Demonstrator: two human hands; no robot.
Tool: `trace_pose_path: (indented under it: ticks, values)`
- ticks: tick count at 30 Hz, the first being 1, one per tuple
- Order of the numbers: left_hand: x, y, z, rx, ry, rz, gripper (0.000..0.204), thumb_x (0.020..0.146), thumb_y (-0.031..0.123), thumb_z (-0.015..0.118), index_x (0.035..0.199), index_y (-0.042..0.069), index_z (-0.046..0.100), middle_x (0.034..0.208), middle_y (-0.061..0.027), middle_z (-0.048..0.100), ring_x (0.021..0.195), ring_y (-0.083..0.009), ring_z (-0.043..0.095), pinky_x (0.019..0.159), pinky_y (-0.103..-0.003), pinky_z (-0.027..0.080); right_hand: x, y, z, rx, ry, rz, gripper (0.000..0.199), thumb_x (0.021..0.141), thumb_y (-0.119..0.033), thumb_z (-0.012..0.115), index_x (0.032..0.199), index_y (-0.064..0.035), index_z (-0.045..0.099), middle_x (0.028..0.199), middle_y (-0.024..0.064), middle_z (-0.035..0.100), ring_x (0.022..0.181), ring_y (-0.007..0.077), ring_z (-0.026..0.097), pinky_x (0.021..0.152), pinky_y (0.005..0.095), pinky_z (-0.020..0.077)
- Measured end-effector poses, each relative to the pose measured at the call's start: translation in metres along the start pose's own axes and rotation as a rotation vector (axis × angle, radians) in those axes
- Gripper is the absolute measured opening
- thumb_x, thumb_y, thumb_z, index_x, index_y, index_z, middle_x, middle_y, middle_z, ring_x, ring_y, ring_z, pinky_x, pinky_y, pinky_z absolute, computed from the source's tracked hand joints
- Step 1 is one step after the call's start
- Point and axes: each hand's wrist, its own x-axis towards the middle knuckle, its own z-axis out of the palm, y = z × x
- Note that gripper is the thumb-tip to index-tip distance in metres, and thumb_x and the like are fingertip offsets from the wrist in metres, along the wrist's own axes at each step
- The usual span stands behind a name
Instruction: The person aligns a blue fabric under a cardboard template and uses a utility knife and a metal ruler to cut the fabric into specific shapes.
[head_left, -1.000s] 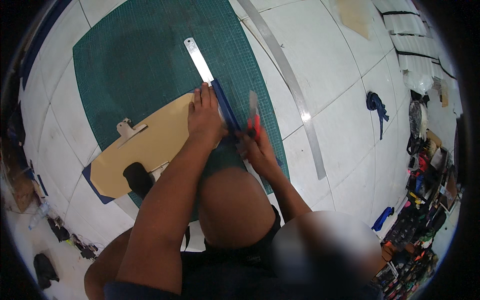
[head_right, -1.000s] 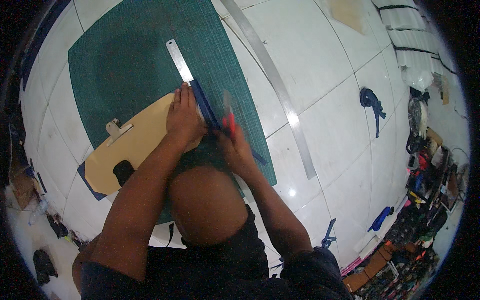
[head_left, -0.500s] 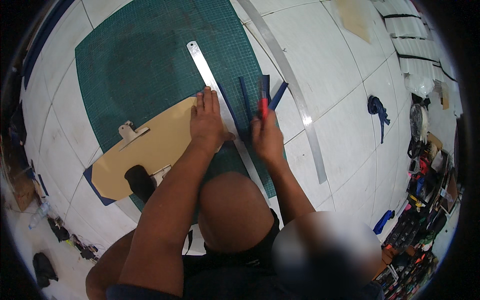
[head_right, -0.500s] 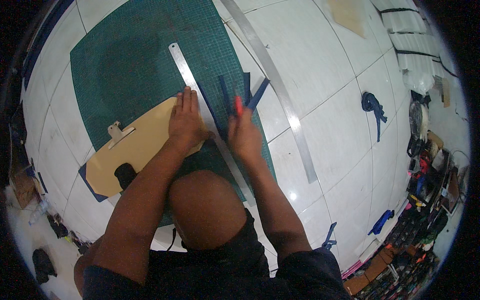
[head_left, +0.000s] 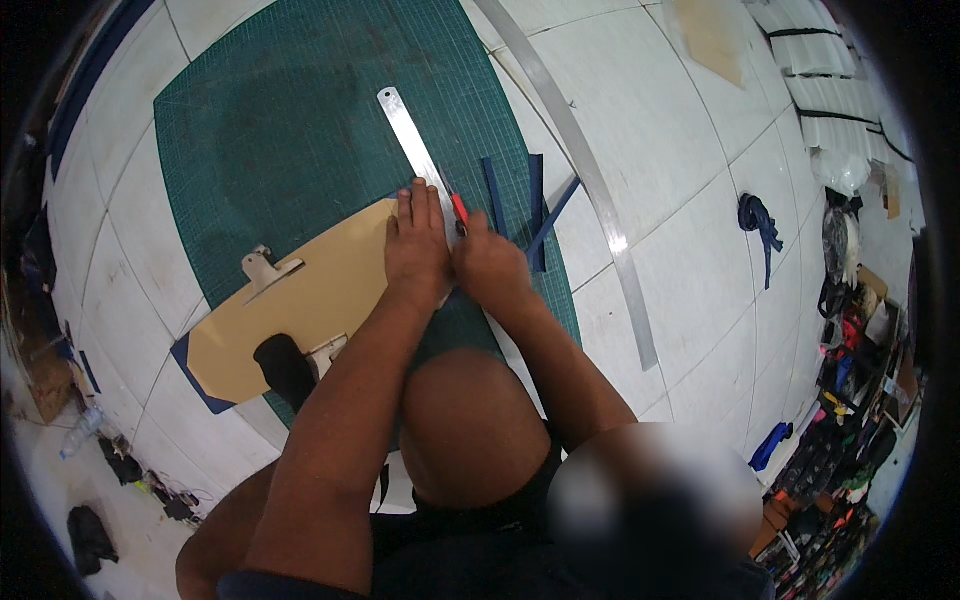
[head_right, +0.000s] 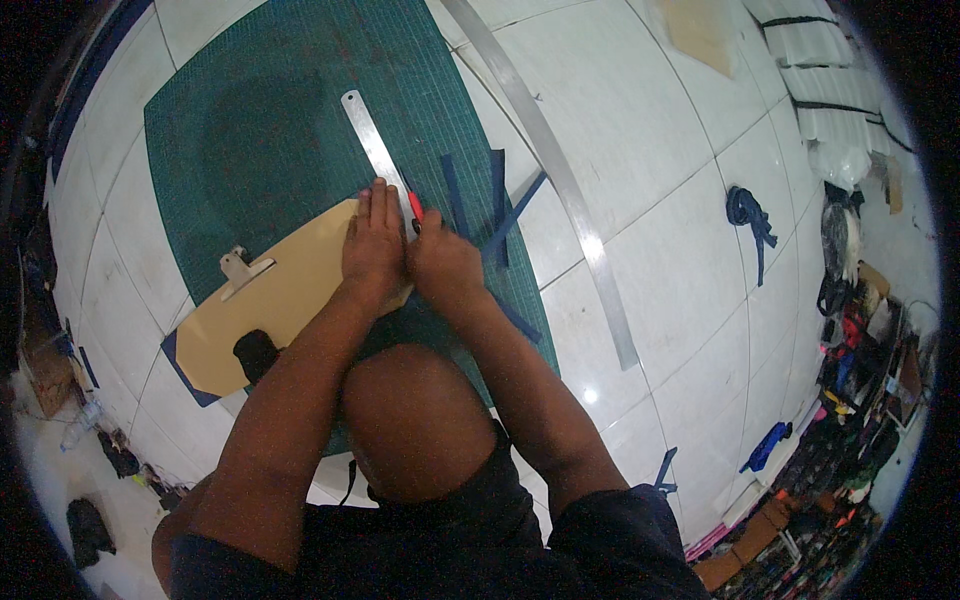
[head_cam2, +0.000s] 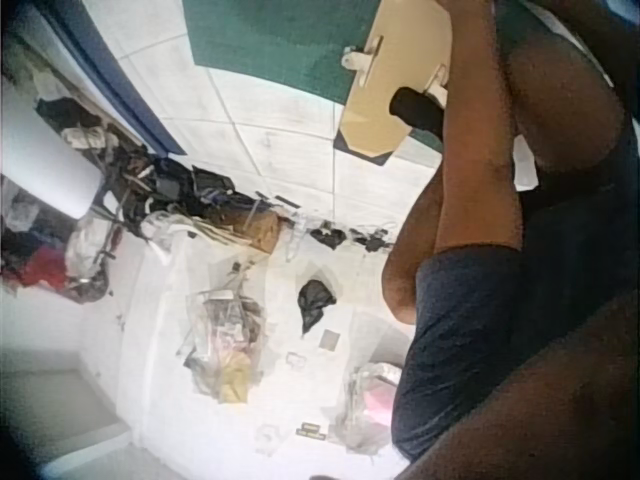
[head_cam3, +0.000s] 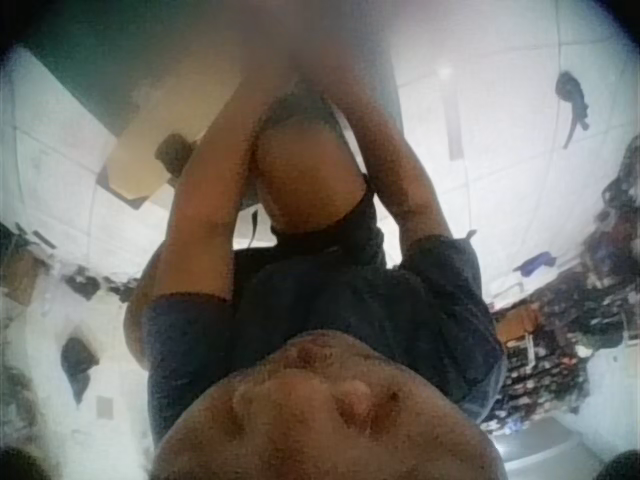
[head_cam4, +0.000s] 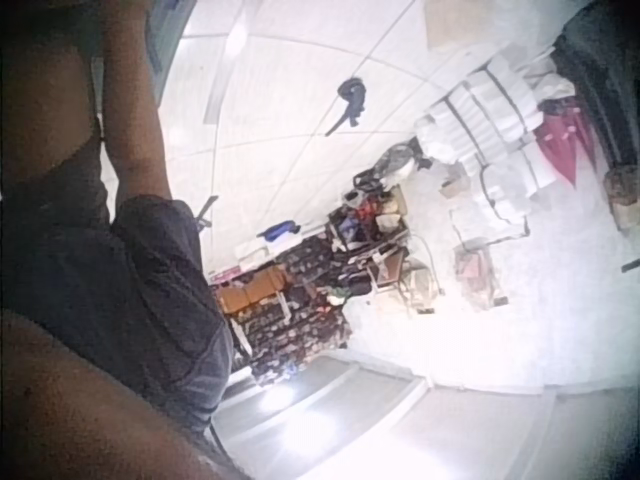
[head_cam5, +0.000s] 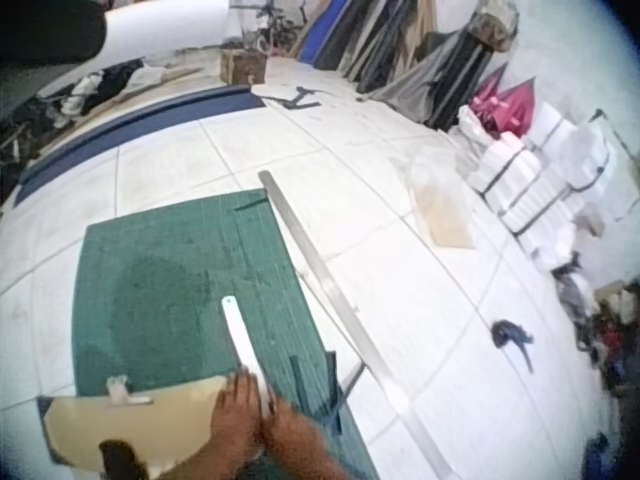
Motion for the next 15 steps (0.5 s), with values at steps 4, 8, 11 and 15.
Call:
trace_pose_path:
  ticks: [4,8,11,15]
  values:
    - [0.000,-0.004,0.004,-0.011,0.018,0.005,0.102,0.088,0.041,0.069,0.160,0.001,0.009,0.168,-0.0155,0.008,0.156,-0.0321,0.014,0.122,-0.046,0.027,-0.001,-0.007,-0.011,-0.055,-0.064,-0.010,0.024,0.096,-0.020,0.056,0.106,0.0006,0.049,0.086,0.0252,0.072,0.079,0.0395,0.074,0.068,0.0477,0.0604]
    - [0.000,0.003,-0.006,0.044,-0.024,0.005,0.116,0.079,0.050,0.077,0.160,0.001,0.009,0.168,-0.0158,0.008,0.155,-0.0328,0.015,0.122,-0.046,0.027,0.012,-0.007,-0.023,-0.123,-0.108,-0.029,0.023,0.097,-0.020,0.055,0.107,0.0007,0.049,0.088,0.0253,0.072,0.083,0.0387,0.074,0.068,0.0473,0.0603]
    - [-0.003,0.005,-0.010,0.009,-0.028,0.002,0.126,0.072,0.055,0.082,0.160,0.000,0.009,0.167,-0.0161,0.010,0.155,-0.0335,0.016,0.122,-0.046,0.028,0.003,0.001,-0.028,-0.048,-0.131,-0.061,0.025,0.095,-0.018,0.055,0.109,0.0007,0.047,0.085,0.0272,0.070,0.081,0.0444,0.072,0.069,0.0531,0.0580]
    - [-0.008,0.004,-0.013,-0.023,0.010,-0.010,0.134,0.066,0.057,0.086,0.160,0.001,0.009,0.167,-0.0166,0.012,0.154,-0.0340,0.017,0.121,-0.047,0.029,-0.037,0.005,-0.041,0.007,-0.381,0.215,0.028,0.096,-0.021,0.054,0.114,-0.0019,0.044,0.087,0.0302,0.070,0.082,0.0508,0.069,0.076,0.0609,0.0533]
